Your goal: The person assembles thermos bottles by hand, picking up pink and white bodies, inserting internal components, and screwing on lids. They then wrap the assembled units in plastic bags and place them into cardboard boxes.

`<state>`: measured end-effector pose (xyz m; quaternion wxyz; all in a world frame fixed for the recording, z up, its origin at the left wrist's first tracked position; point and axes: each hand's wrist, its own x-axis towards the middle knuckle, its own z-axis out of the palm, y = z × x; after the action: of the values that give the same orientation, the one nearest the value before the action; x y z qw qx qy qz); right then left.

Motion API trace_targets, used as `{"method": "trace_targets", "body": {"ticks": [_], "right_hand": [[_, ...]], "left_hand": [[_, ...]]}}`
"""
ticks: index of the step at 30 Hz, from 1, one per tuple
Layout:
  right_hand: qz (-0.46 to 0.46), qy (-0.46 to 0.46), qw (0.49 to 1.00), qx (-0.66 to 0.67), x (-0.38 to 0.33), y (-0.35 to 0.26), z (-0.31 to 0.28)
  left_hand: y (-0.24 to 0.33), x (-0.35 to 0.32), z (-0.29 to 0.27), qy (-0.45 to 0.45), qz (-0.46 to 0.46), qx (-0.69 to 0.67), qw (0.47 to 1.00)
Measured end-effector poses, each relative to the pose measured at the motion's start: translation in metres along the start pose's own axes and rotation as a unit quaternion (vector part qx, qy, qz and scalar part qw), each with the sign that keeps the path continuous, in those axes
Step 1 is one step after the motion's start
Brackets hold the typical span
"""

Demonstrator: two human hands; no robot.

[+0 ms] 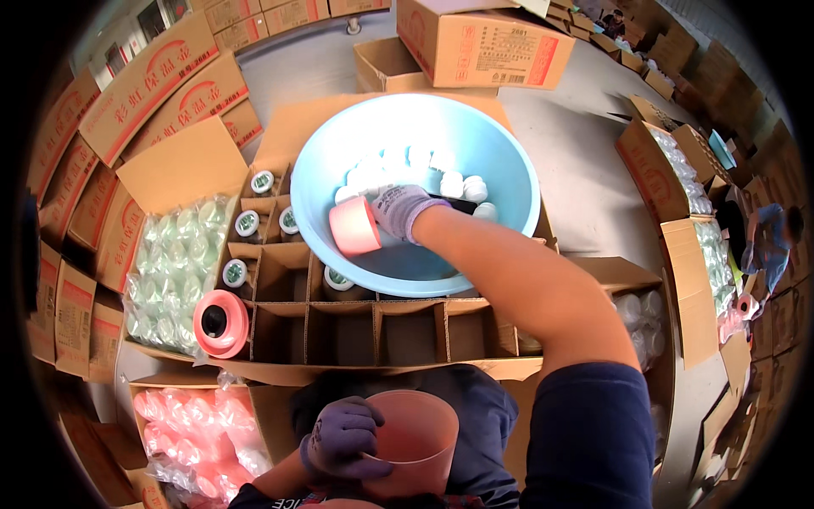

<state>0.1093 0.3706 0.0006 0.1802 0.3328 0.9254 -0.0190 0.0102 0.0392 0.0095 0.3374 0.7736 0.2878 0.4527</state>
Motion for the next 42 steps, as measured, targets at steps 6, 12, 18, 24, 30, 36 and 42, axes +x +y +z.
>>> {"method": "trace_targets", "body": {"ticks": [6,12,18,24,30,36,42], "right_hand": [[0.067,0.105,0.991,0.049,-0.033,0.009,-0.008],[0.126,0.369,0.899,0.2,-0.181,0.0,-0.039],[0.157,0.271,0.677,0.666,-0.379,-0.102,0.051],[0.138,0.339,0.452,0.814,-0.457,-0.206,0.113],[0.088,0.453,0.563,0.685,-0.451,-0.212,0.108],[0.098,0.454,0.635,0.617,-0.46,-0.202,0.11],[0.122,0.412,0.653,0.624,-0.428,-0.206,0.128]], "left_hand": [[-0.003,-0.01,0.005,0.017,0.022,0.007,1.0],[0.001,-0.021,0.013,0.075,-0.008,0.101,0.992],[0.042,-0.028,0.015,0.324,-0.215,0.149,0.909],[0.053,-0.002,0.012,0.378,-0.252,-0.008,0.891],[0.04,-0.068,0.029,0.07,-0.123,0.405,0.903],[0.061,-0.11,0.068,0.184,-0.3,0.179,0.919],[0.161,-0.021,0.086,-0.175,-0.068,0.334,0.924]]}}
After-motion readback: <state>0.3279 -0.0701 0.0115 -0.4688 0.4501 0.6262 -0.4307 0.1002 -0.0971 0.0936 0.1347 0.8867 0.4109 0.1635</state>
